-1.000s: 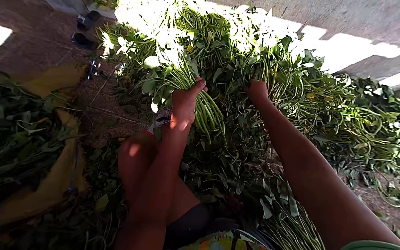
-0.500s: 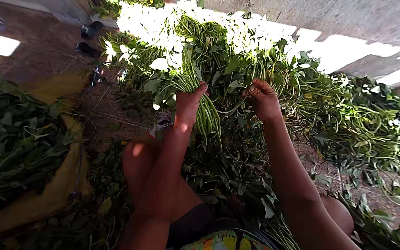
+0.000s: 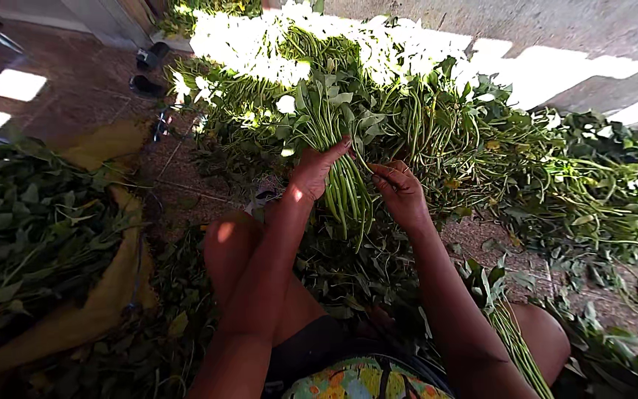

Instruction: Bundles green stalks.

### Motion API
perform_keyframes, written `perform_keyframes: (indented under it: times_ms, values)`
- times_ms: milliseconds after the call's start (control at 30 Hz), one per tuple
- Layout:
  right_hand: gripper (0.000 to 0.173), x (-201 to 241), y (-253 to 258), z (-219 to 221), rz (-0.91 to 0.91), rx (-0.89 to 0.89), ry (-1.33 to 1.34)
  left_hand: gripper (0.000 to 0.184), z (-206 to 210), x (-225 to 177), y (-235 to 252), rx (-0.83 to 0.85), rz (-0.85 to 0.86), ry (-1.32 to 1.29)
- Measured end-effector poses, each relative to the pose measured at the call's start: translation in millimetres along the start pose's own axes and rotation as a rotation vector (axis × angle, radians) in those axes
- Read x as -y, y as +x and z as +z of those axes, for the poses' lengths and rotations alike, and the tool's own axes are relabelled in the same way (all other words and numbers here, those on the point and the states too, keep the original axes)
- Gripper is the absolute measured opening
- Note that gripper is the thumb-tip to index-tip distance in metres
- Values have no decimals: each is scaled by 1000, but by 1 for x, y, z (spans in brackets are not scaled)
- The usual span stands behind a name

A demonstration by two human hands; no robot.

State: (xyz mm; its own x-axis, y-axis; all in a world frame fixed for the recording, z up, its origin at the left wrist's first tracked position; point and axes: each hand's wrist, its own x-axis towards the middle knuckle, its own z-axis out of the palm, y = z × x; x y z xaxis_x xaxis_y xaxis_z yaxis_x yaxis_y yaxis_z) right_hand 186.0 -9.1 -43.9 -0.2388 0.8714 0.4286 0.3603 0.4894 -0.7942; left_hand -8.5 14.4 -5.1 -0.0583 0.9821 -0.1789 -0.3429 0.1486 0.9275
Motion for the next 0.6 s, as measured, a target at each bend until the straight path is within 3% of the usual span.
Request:
perform_keyframes:
  times_ms: [233, 433, 600]
  values:
    - [24, 9, -1, -6, 53, 47, -63, 35, 6, 1, 1, 12, -71, -36]
    - [27, 18, 0, -21, 189, 140, -56, 29, 8, -1, 4, 53, -35, -41]
    - [25, 15, 2, -18, 168, 117, -17, 33, 12, -3, 3, 56, -29, -10]
